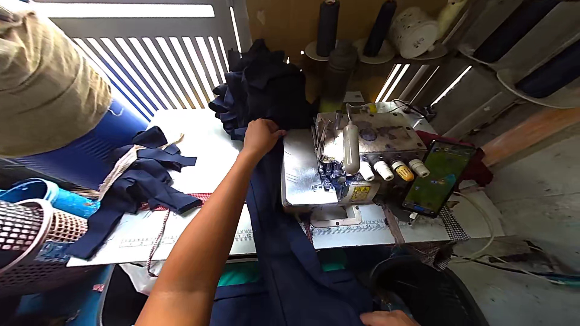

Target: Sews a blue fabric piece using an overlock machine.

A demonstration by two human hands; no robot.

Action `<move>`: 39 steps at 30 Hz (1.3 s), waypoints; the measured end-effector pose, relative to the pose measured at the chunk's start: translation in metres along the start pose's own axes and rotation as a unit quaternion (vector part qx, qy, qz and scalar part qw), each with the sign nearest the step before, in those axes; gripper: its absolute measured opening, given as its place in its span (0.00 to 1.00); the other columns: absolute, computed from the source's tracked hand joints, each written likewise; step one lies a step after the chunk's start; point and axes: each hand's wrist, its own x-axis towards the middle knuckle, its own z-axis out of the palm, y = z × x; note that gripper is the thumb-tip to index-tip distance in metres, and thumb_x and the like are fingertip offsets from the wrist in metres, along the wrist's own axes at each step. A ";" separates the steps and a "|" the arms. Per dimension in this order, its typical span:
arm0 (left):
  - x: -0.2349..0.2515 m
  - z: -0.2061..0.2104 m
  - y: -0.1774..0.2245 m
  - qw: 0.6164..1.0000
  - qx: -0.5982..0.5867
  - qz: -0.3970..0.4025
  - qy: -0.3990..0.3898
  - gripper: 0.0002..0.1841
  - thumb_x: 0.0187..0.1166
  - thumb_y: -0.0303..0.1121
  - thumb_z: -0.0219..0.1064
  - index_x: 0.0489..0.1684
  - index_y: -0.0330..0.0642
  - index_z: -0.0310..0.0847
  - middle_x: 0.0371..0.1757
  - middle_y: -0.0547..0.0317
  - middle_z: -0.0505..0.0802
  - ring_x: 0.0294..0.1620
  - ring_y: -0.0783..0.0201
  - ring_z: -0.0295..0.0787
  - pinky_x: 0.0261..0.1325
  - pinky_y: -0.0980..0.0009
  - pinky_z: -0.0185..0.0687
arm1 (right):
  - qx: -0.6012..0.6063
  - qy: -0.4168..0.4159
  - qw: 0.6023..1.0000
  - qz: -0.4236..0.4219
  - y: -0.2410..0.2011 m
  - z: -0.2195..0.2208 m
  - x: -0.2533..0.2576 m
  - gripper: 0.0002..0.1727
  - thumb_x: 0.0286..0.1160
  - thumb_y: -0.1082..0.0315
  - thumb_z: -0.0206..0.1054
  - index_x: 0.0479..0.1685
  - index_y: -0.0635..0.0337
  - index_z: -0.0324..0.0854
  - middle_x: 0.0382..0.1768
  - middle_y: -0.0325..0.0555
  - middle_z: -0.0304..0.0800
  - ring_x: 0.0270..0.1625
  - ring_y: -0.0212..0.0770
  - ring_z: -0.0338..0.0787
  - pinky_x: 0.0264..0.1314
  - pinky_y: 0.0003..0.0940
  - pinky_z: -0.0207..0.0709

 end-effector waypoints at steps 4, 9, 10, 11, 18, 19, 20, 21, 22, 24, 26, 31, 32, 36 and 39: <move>-0.034 -0.022 0.008 0.996 -0.085 0.034 -0.004 0.12 0.69 0.40 0.81 0.32 0.40 0.93 0.43 0.50 0.96 0.50 0.51 0.93 0.58 0.40 0.83 | 0.020 0.132 0.987 0.090 -0.002 -0.013 0.000 0.26 0.73 0.58 0.76 0.68 0.62 0.84 0.42 0.59 0.94 0.41 0.56 0.94 0.50 0.60 0.86; -0.149 -0.032 0.040 0.930 -0.345 0.035 -0.124 0.14 0.62 0.22 0.82 0.39 0.41 0.81 0.44 0.58 0.97 0.36 0.66 0.94 0.39 0.67 0.92 | 0.014 0.326 0.944 -0.040 -0.019 -0.017 0.032 0.19 0.75 0.65 0.67 0.65 0.53 0.87 0.50 0.44 0.92 0.47 0.36 0.92 0.51 0.36 0.89; -0.167 -0.028 0.044 0.912 -0.380 0.048 -0.147 0.18 0.63 0.23 0.81 0.49 0.42 0.81 0.51 0.58 0.97 0.38 0.67 0.95 0.39 0.70 0.92 | 0.013 0.368 0.927 -0.073 -0.029 -0.018 0.043 0.17 0.79 0.61 0.66 0.63 0.50 0.88 0.49 0.39 0.92 0.48 0.30 0.91 0.51 0.29 0.88; -0.182 -0.025 0.047 0.902 -0.396 0.061 -0.161 0.23 0.64 0.25 0.81 0.59 0.42 0.81 0.58 0.58 0.95 0.40 0.67 0.95 0.40 0.71 0.92 | 0.004 0.408 0.908 -0.100 -0.041 -0.019 0.055 0.15 0.81 0.58 0.66 0.60 0.48 0.88 0.47 0.37 0.92 0.47 0.27 0.91 0.51 0.24 0.87; -0.225 -0.006 0.070 0.896 -0.412 0.048 -0.157 0.36 0.63 0.23 0.82 0.77 0.39 0.79 0.72 0.58 0.89 0.35 0.66 0.95 0.39 0.71 0.96 | -0.164 0.548 0.806 -0.151 -0.094 -0.034 0.120 0.11 0.85 0.58 0.64 0.44 0.53 0.88 0.35 0.39 0.90 0.39 0.40 0.87 0.44 0.37 0.78; -0.226 -0.005 0.070 0.894 -0.415 0.045 -0.160 0.36 0.62 0.23 0.82 0.78 0.39 0.79 0.73 0.58 0.88 0.36 0.65 0.95 0.40 0.71 0.96 | -0.175 0.551 0.801 -0.154 -0.097 -0.034 0.124 0.09 0.84 0.60 0.64 0.43 0.52 0.89 0.34 0.39 0.89 0.38 0.40 0.87 0.43 0.37 0.77; -0.227 -0.003 0.070 0.893 -0.417 0.041 -0.165 0.36 0.62 0.23 0.83 0.78 0.40 0.79 0.74 0.59 0.88 0.36 0.65 0.96 0.40 0.71 0.96 | -0.185 0.552 0.798 -0.158 -0.100 -0.033 0.127 0.09 0.83 0.62 0.64 0.43 0.51 0.90 0.34 0.39 0.89 0.38 0.40 0.86 0.41 0.37 0.76; -0.228 -0.002 0.070 0.891 -0.419 0.039 -0.169 0.36 0.62 0.23 0.83 0.77 0.40 0.79 0.74 0.59 0.88 0.36 0.64 0.96 0.40 0.71 0.96 | -0.189 0.549 0.798 -0.163 -0.101 -0.032 0.129 0.08 0.82 0.65 0.64 0.45 0.51 0.91 0.34 0.40 0.88 0.37 0.41 0.86 0.40 0.36 0.76; -0.229 0.000 0.070 0.891 -0.419 0.038 -0.172 0.36 0.62 0.24 0.83 0.77 0.40 0.79 0.74 0.59 0.88 0.36 0.65 0.95 0.39 0.71 0.96 | -0.186 0.546 0.800 -0.168 -0.101 -0.031 0.129 0.09 0.82 0.67 0.64 0.46 0.51 0.91 0.33 0.40 0.88 0.37 0.41 0.86 0.39 0.36 0.76; -0.230 0.004 0.067 0.894 -0.413 0.043 -0.171 0.37 0.61 0.24 0.83 0.78 0.42 0.79 0.74 0.61 0.88 0.35 0.65 0.95 0.38 0.71 0.96 | -0.157 0.545 0.804 -0.177 -0.097 -0.029 0.129 0.10 0.84 0.65 0.62 0.46 0.52 0.92 0.31 0.40 0.87 0.35 0.40 0.85 0.37 0.34 0.76; -0.233 0.005 0.060 0.910 -0.382 0.061 -0.148 0.38 0.62 0.27 0.83 0.80 0.43 0.77 0.75 0.61 0.86 0.32 0.67 0.94 0.36 0.72 0.96 | -0.102 0.542 0.818 -0.165 -0.085 -0.026 0.125 0.13 0.87 0.60 0.61 0.47 0.55 0.91 0.31 0.41 0.87 0.36 0.38 0.87 0.40 0.32 0.81; -0.234 -0.025 0.023 0.963 -0.265 0.036 -0.035 0.32 0.68 0.33 0.80 0.77 0.41 0.79 0.63 0.61 0.94 0.26 0.73 0.91 0.31 0.74 0.92 | 0.012 0.545 0.838 -0.034 -0.024 -0.023 0.099 0.23 0.72 0.55 0.76 0.62 0.59 0.87 0.38 0.43 0.88 0.33 0.32 0.84 0.33 0.28 0.82; -0.231 -0.035 0.010 0.964 -0.263 0.018 -0.019 0.30 0.70 0.32 0.79 0.76 0.40 0.80 0.63 0.61 0.94 0.29 0.72 0.93 0.35 0.73 0.94 | 0.011 0.562 0.827 -0.016 -0.011 -0.023 0.093 0.26 0.71 0.56 0.77 0.66 0.61 0.86 0.35 0.41 0.85 0.30 0.30 0.80 0.30 0.25 0.78; -0.220 -0.075 -0.056 0.962 -0.258 0.077 0.036 0.33 0.74 0.26 0.74 0.80 0.26 0.68 0.68 0.56 0.91 0.50 0.70 0.94 0.50 0.71 0.93 | -0.039 0.612 0.789 0.040 0.022 -0.029 0.071 0.30 0.82 0.60 0.67 0.80 0.69 0.73 0.46 0.47 0.90 0.35 0.33 0.86 0.36 0.28 0.84; -0.222 -0.103 -0.036 0.958 -0.265 0.077 0.080 0.24 0.73 0.19 0.70 0.70 0.24 0.75 0.64 0.67 0.93 0.57 0.77 0.91 0.61 0.73 0.90 | -0.082 0.608 0.784 0.100 0.031 -0.036 0.068 0.38 0.83 0.59 0.66 0.88 0.70 0.61 0.57 0.52 0.92 0.35 0.40 0.91 0.35 0.39 0.87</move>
